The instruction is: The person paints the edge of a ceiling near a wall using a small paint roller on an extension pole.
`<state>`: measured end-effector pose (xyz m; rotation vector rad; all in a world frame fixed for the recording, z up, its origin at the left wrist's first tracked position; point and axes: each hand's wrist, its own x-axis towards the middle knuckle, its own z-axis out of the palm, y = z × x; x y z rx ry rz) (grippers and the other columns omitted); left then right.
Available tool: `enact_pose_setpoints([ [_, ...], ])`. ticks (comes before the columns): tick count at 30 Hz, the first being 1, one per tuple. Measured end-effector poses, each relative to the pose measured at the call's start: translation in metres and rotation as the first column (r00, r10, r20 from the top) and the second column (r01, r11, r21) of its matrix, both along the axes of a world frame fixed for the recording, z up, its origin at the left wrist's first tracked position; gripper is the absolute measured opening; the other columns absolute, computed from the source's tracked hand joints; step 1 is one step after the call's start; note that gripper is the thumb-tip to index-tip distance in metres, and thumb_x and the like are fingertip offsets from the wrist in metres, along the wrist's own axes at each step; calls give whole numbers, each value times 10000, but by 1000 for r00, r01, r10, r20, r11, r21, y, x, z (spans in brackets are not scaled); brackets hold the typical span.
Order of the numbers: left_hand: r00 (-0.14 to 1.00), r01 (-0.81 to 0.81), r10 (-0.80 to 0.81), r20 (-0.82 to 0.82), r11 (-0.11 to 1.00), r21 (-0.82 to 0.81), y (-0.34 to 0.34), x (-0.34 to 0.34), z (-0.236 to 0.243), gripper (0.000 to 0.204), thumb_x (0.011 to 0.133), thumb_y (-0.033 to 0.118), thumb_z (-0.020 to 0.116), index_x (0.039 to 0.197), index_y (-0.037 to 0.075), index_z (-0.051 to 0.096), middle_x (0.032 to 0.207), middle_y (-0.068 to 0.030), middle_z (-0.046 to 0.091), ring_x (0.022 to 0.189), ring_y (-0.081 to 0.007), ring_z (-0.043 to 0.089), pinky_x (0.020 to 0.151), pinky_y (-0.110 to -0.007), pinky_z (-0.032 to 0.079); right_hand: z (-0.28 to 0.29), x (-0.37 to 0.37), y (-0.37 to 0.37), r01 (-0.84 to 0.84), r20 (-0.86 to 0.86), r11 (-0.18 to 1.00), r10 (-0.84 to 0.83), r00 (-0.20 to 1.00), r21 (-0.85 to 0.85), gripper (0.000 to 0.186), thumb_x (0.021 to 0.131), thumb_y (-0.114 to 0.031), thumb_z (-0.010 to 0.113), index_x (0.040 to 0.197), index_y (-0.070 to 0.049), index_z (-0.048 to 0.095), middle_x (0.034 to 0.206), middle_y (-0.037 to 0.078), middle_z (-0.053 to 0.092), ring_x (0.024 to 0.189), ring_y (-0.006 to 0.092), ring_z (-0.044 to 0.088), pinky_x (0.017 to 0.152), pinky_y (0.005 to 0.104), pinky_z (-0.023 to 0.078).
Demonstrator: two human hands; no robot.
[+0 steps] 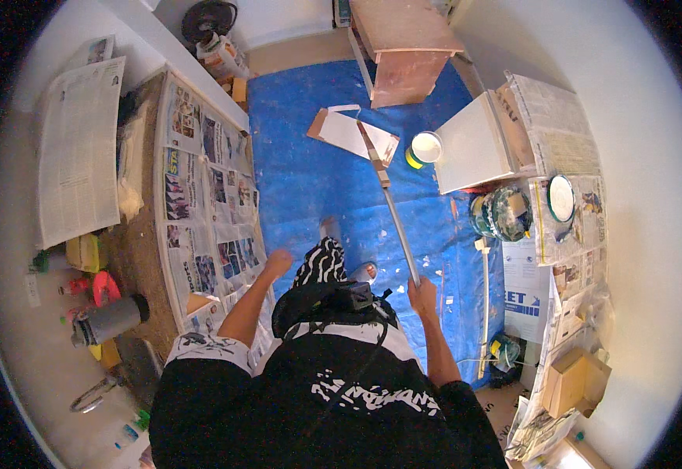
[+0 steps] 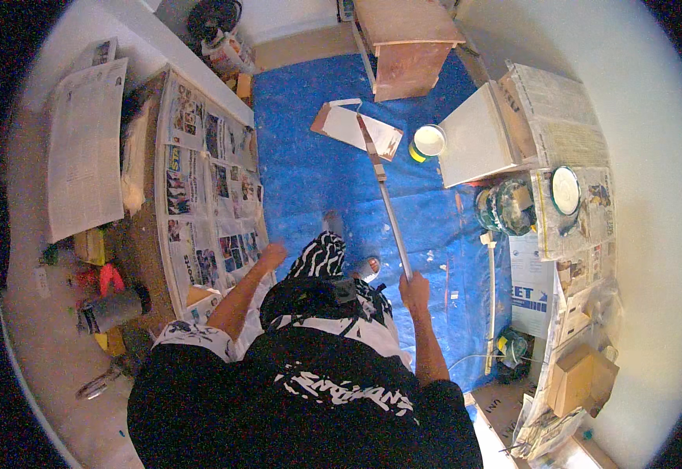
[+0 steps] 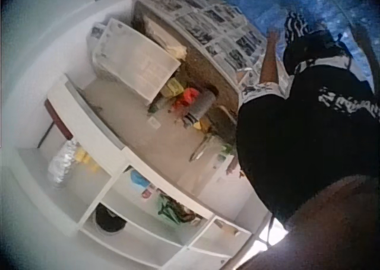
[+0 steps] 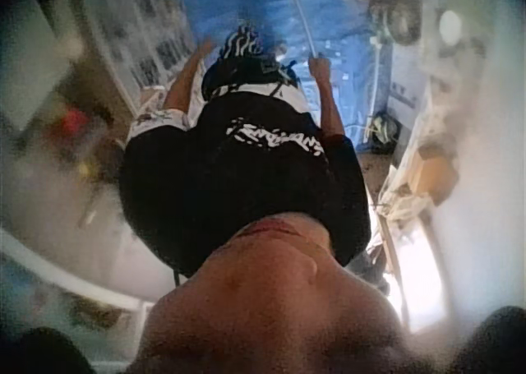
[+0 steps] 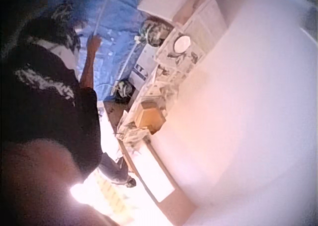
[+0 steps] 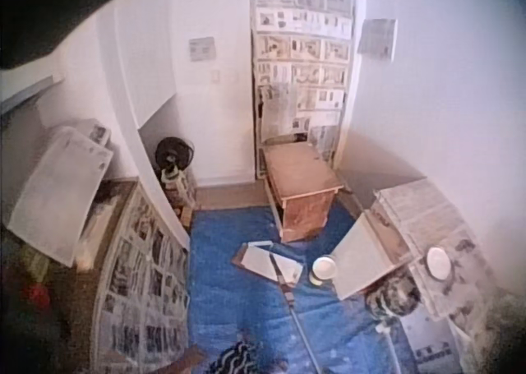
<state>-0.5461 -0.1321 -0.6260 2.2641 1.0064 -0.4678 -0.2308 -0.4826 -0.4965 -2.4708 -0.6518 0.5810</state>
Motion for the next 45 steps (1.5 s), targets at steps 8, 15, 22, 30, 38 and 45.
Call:
enact_pose_setpoints([
  [8, 972, -182, 132, -193, 944, -273, 11, -75, -1, 316, 737, 366, 623, 756, 54, 666, 772, -182, 653, 707, -337, 641, 652, -444, 477, -46, 36, 58, -46, -1, 993, 46, 999, -109, 403, 835, -340, 597, 750, 54, 592, 686, 287, 604, 658, 466, 611, 585, 514, 489],
  [15, 894, -358, 433, 113, 844, -400, 100, -1, -28, 263, 790, 259, 643, 981, 79, 660, 840, -113, 684, 818, -271, 664, 729, -378, 517, -42, 40, 98, 62, -124, 977, -88, 988, -204, 418, 825, -328, 591, 755, 84, 615, 703, 298, 606, 687, 469, 612, 629, 505, 484],
  [22, 862, -413, 485, 148, 841, -350, 132, 98, 51, 272, 805, 225, 650, 1025, 65, 642, 799, -119, 680, 686, -205, 667, 627, -344, 531, -68, 34, 98, 64, -203, 980, -102, 974, -187, 383, 835, -304, 602, 1027, 27, 588, 827, 317, 619, 818, 479, 609, 700, 524, 488],
  [30, 758, -531, 649, -72, 548, -646, 56, -5, 1, 219, 785, 201, 655, 965, 78, 664, 800, -106, 679, 713, -202, 656, 660, -353, 527, -55, -13, 20, -61, -246, 957, -11, 969, -285, 493, 898, -267, 530, 1355, -145, 392, 746, 288, 612, 700, 482, 601, 609, 554, 475],
  [38, 900, -436, 407, -159, 847, -305, -12, -74, 7, 284, 745, 305, 672, 914, 76, 675, 884, -119, 688, 866, -294, 657, 784, -376, 506, -35, -26, -17, -61, -254, 993, 33, 967, -103, 432, 913, -213, 513, 1342, -188, 471, 647, 261, 585, 601, 430, 595, 544, 497, 459],
  [45, 783, -523, 621, 15, 673, -523, 9, -45, 18, 230, 807, 210, 604, 966, 52, 656, 864, -117, 675, 750, -234, 666, 679, -356, 523, -41, 8, 32, -28, -184, 995, 10, 983, -96, 354, 913, -207, 497, 1257, -163, 566, 687, 269, 597, 628, 431, 604, 573, 495, 462],
])
